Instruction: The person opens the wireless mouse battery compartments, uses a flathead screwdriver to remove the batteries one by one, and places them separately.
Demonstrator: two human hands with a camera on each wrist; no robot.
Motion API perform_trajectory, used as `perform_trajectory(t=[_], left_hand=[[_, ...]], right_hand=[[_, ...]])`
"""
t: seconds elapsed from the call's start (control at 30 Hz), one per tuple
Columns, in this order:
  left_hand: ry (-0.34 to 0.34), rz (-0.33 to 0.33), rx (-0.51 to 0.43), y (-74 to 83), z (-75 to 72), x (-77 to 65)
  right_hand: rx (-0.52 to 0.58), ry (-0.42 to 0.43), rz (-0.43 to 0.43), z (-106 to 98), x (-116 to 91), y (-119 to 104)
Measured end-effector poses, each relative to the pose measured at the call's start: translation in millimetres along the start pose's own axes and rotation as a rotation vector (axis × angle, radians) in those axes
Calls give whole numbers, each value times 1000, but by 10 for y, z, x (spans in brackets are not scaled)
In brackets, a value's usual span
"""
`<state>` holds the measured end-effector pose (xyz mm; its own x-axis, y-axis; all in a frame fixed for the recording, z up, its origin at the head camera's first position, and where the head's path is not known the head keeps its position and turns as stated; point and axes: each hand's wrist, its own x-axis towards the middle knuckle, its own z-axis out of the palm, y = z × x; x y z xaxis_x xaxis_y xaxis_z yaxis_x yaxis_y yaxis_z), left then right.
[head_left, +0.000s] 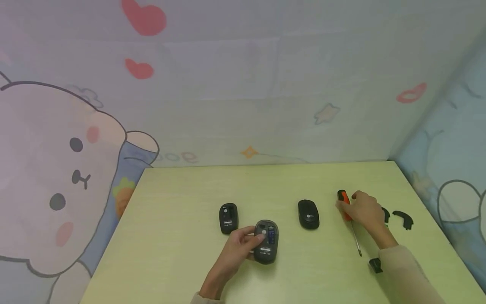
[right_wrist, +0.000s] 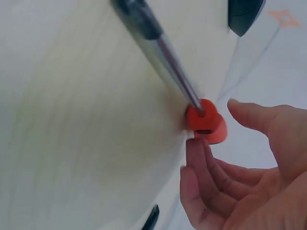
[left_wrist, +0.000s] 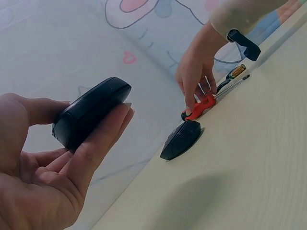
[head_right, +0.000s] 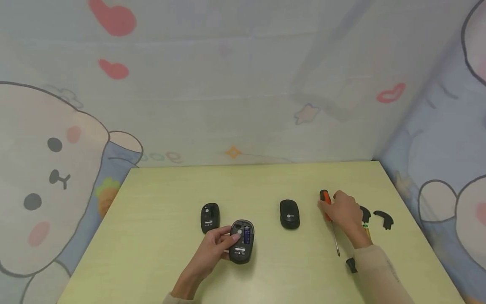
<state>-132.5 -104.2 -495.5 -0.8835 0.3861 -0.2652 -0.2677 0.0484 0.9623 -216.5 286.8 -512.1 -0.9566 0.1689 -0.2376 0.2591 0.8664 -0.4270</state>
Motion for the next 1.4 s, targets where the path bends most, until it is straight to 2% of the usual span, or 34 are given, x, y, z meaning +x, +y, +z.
perform_trajectory(t=[0.17, 0.3, 0.5, 0.67, 0.87, 1.1, 1.4], left_hand=[[-4, 7, 12, 6, 27, 16], [-3, 16, 9, 27, 25, 20], [13, 11, 14, 33, 28, 36], [16, 11, 10, 27, 32, 36], [11, 16, 4, 22, 30, 45], [13, 11, 7, 17, 33, 58], [21, 12, 20, 41, 4, 42]], right_hand=[[14, 80, -28, -62, -84, -50], [51, 163, -115, -109, -224, -247], [110, 209, -253, -82, -429, -578], [168, 203, -362, 39, -576, -801], [236, 155, -511, 169, -750, -1044], [315, 113, -604, 230, -967, -1253], [305, 163, -755, 322, -1155, -1435]])
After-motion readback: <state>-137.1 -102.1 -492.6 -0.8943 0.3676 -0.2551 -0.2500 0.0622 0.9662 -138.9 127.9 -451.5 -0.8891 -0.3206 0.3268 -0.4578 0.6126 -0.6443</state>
